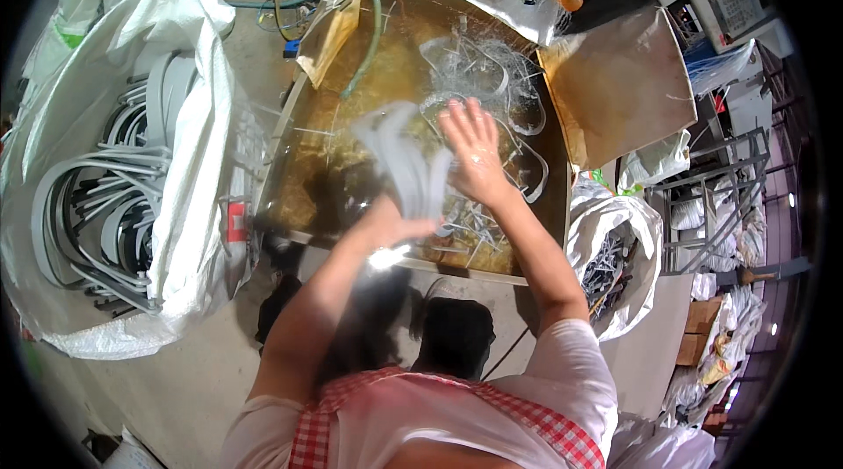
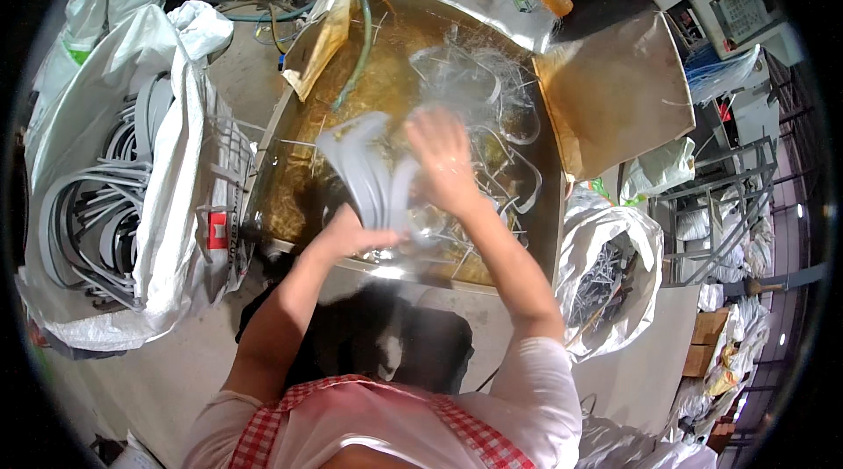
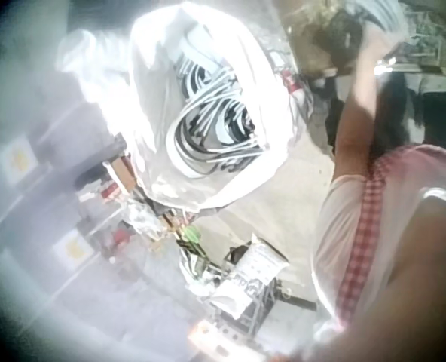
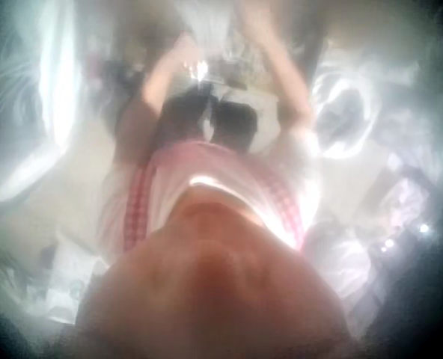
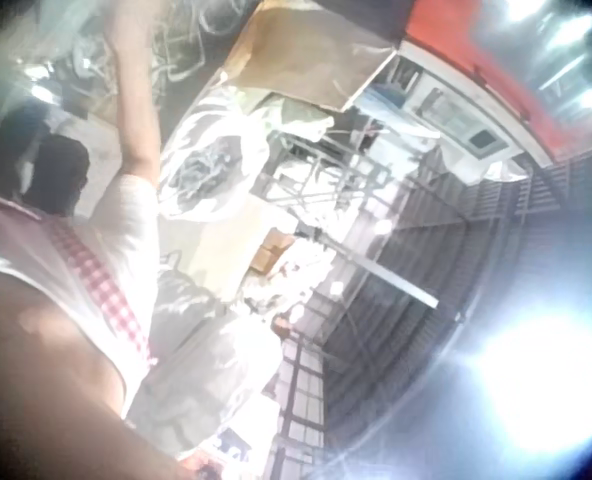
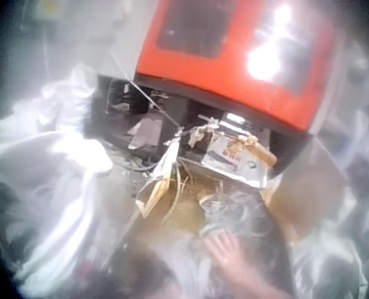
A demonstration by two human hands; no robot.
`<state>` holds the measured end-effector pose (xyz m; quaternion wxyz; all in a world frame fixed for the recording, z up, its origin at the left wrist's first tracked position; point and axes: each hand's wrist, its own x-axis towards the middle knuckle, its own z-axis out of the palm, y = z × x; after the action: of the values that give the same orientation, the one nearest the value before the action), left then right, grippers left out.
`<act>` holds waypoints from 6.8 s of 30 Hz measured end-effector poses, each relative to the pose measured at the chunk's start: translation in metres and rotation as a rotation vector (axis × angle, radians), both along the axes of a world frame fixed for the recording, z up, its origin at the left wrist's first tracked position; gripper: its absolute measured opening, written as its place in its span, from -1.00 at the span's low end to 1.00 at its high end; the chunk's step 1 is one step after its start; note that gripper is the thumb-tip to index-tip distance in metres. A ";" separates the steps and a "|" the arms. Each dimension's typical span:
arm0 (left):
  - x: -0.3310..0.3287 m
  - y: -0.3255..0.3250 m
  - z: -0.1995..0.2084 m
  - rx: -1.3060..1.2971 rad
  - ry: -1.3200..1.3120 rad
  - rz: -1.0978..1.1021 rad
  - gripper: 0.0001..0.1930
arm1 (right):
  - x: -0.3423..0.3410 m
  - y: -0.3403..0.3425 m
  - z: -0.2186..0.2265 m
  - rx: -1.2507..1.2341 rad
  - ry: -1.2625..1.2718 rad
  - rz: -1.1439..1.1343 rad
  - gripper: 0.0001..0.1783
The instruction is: The person washes plastic parts in a basin of water, stacks them, and places the stacks into a large white bag.
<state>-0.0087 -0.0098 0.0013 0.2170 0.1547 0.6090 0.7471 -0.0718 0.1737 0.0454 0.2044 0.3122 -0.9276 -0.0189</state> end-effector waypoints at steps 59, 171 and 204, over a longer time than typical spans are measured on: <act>-0.028 0.014 -0.051 0.194 -0.432 0.751 -0.48 | 0.031 0.109 -0.076 0.143 -0.747 -0.553 -0.71; -0.079 -0.009 -0.209 0.047 -0.374 0.664 -0.85 | 0.036 0.094 -0.179 -0.831 -0.839 -0.809 -0.58; -0.031 0.008 -0.064 0.029 -0.345 0.184 -0.87 | 0.039 0.068 -0.181 -1.136 -0.675 -0.968 -0.58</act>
<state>-0.0402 -0.0015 -0.0629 0.2464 -0.0287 0.5634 0.7880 -0.0329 0.2418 -0.1360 0.0103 -0.2850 -0.8393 0.4629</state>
